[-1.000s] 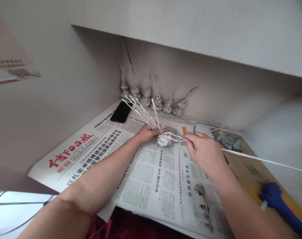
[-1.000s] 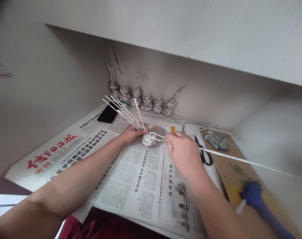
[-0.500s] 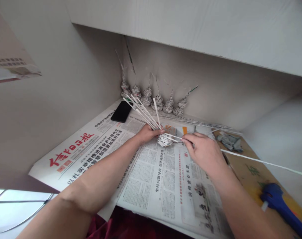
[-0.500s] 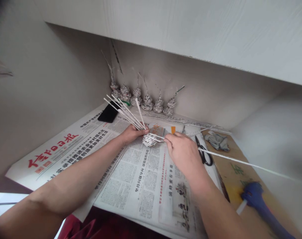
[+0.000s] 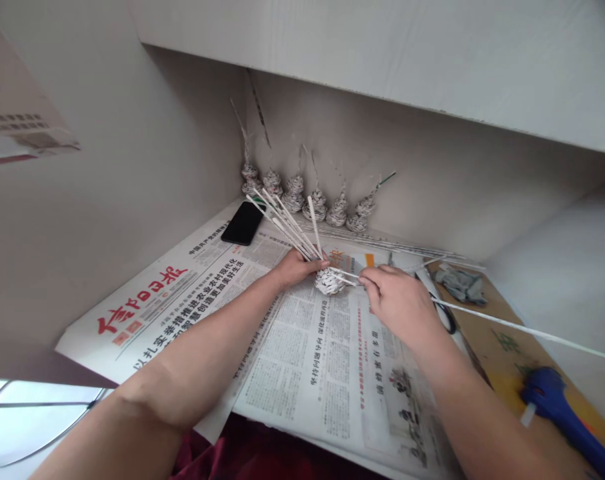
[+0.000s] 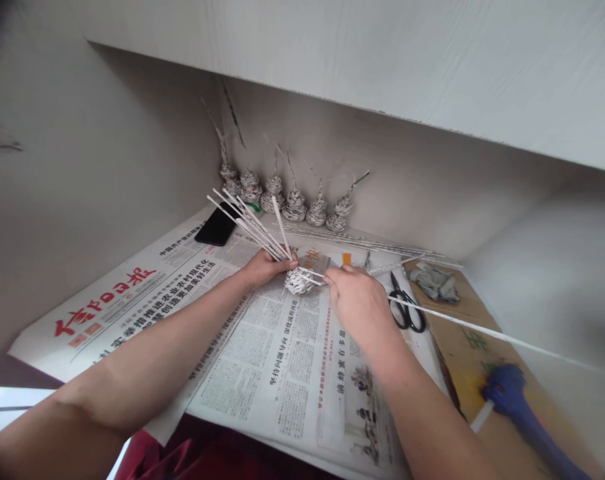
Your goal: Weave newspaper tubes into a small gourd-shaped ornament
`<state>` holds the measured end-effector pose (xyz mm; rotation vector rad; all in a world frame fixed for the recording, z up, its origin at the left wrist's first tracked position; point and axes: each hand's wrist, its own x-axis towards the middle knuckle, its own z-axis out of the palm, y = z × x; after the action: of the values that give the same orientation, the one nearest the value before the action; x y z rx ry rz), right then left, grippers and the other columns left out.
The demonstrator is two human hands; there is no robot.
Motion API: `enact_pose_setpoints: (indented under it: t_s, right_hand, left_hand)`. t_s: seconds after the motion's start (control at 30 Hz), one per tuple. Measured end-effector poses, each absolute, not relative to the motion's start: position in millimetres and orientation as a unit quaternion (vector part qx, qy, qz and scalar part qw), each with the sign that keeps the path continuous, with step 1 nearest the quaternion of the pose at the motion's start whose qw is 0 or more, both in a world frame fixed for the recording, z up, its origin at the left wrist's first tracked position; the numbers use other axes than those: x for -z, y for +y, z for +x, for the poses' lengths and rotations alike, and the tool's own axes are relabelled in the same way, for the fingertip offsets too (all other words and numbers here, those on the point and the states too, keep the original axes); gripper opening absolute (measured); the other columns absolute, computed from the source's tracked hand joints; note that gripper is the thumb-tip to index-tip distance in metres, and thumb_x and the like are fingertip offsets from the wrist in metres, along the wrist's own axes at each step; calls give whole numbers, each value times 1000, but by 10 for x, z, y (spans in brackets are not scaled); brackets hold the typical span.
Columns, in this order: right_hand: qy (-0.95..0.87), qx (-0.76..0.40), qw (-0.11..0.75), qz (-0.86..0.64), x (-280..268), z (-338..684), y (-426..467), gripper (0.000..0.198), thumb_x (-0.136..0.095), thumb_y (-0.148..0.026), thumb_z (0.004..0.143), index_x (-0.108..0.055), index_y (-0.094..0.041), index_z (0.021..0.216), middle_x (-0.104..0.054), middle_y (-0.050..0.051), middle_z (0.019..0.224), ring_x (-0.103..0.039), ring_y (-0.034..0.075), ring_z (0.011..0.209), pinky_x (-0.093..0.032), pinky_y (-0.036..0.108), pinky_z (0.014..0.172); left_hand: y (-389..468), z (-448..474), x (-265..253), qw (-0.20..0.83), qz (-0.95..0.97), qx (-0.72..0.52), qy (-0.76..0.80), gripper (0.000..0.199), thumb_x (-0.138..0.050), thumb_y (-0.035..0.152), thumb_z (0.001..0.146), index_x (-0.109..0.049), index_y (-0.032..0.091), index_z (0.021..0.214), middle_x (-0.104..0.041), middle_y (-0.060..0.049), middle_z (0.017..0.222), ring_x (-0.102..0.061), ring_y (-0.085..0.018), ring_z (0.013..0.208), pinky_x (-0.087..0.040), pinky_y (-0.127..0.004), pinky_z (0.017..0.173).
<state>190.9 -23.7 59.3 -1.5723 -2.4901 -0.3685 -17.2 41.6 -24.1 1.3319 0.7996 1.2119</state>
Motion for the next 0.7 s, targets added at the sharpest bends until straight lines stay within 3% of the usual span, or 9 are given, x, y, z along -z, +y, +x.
enact_pose_setpoints:
  t_s: [0.7]
  right_hand:
    - [-830,120,80,-538,-549,1786,-261,25,-41,-27,95,-65,-24,91,-67,3,85,-60,18,76,-34,29,64]
  left_hand:
    - [396,-160,216,545,566,-517,342,34,-80,40,62,-66,11,74,-60,0,65,-52,-11,61,-42,-25,63]
